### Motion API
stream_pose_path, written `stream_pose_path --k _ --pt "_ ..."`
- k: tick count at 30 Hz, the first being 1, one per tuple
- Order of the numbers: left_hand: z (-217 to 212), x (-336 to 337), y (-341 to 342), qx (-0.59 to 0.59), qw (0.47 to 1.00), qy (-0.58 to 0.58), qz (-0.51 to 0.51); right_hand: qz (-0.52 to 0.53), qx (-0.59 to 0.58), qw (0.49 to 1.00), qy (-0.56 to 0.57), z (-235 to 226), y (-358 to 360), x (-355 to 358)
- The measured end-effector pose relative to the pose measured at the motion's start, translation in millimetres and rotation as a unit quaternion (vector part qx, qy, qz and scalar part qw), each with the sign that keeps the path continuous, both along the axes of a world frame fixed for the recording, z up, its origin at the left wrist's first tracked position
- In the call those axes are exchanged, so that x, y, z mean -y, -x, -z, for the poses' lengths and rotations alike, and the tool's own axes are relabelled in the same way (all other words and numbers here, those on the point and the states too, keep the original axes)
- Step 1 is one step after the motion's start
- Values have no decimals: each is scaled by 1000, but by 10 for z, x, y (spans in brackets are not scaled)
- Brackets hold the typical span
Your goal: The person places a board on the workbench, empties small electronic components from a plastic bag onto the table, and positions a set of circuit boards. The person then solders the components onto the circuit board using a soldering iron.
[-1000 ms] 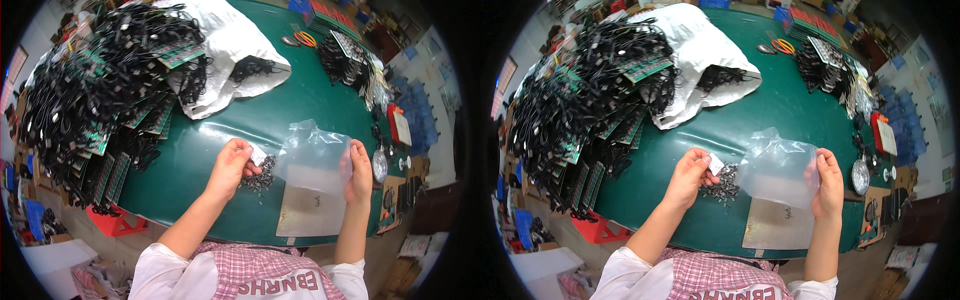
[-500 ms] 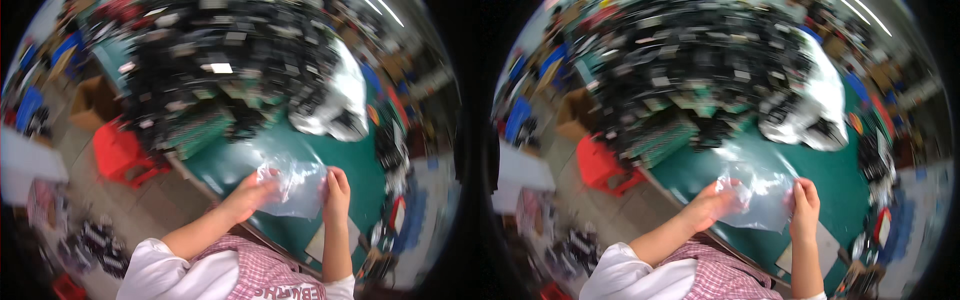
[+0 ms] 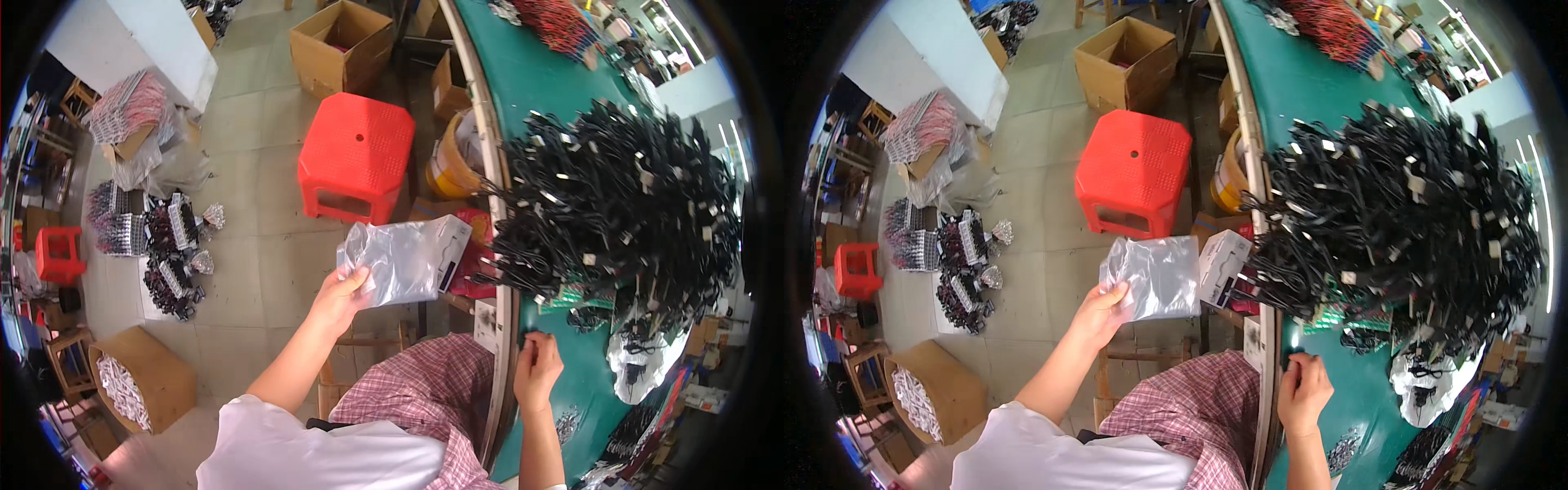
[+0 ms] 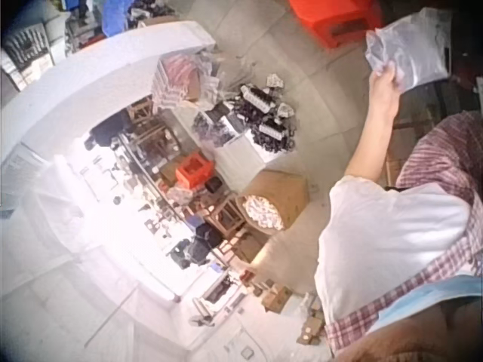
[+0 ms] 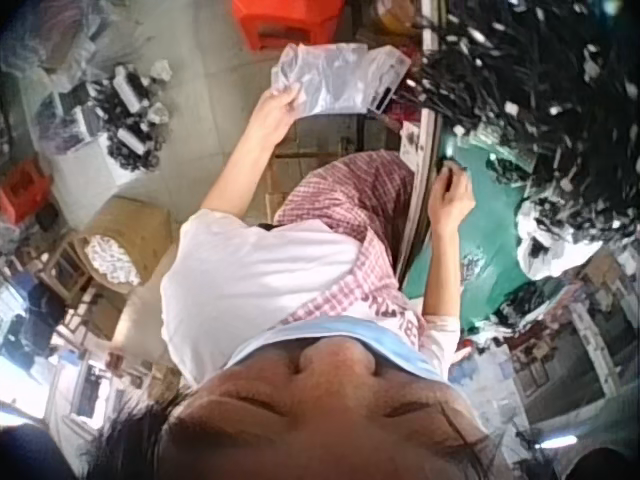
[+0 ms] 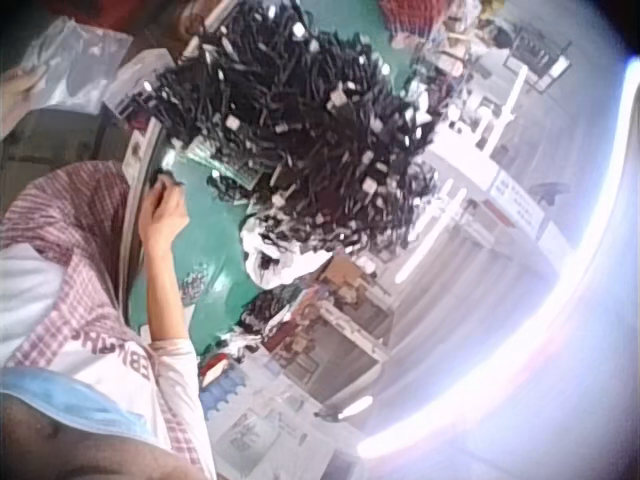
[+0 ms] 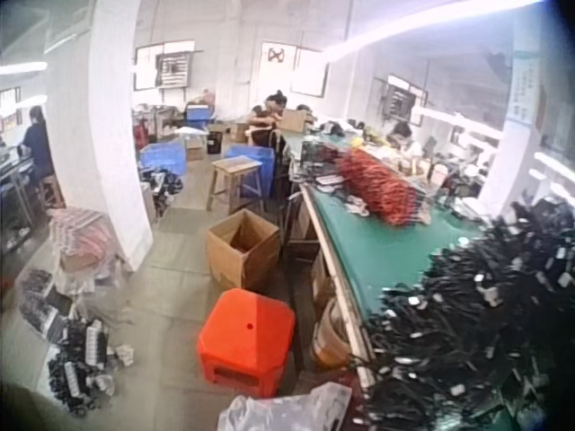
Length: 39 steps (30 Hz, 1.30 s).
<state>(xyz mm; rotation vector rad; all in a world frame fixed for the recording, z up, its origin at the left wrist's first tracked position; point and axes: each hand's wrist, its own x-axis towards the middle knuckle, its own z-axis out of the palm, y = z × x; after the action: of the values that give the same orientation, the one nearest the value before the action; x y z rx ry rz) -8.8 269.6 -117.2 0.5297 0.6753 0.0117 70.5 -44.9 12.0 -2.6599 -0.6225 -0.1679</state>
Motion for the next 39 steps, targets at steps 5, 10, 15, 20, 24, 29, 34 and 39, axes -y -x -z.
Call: stream_pose_path --k 5,10,15,20,24,29,34,39 --pt "63 -117 -93 88 996 25 -24 -2 -5 1000 13 63 -16 30" --pt "25 -214 -179 105 993 49 0 27 -47 998 11 55 1 74" --pt "42 -226 -243 132 985 108 -16 -1 -18 999 28 77 -15 74" --pt "53 -278 -296 152 970 184 -46 20 -38 998 38 68 -5 73" --pt "100 -343 -387 149 960 224 -73 -1 -22 999 41 65 -3 78" --pt "478 -269 -854 108 976 167 -86 11 -59 997 56 57 17 133" --pt "1195 -47 -2060 29 997 56 -54 -7 -13 989 149 52 98 163" --pt "1657 447 -3514 85 991 101 -18 -9 -23 994 107 37 53 110"
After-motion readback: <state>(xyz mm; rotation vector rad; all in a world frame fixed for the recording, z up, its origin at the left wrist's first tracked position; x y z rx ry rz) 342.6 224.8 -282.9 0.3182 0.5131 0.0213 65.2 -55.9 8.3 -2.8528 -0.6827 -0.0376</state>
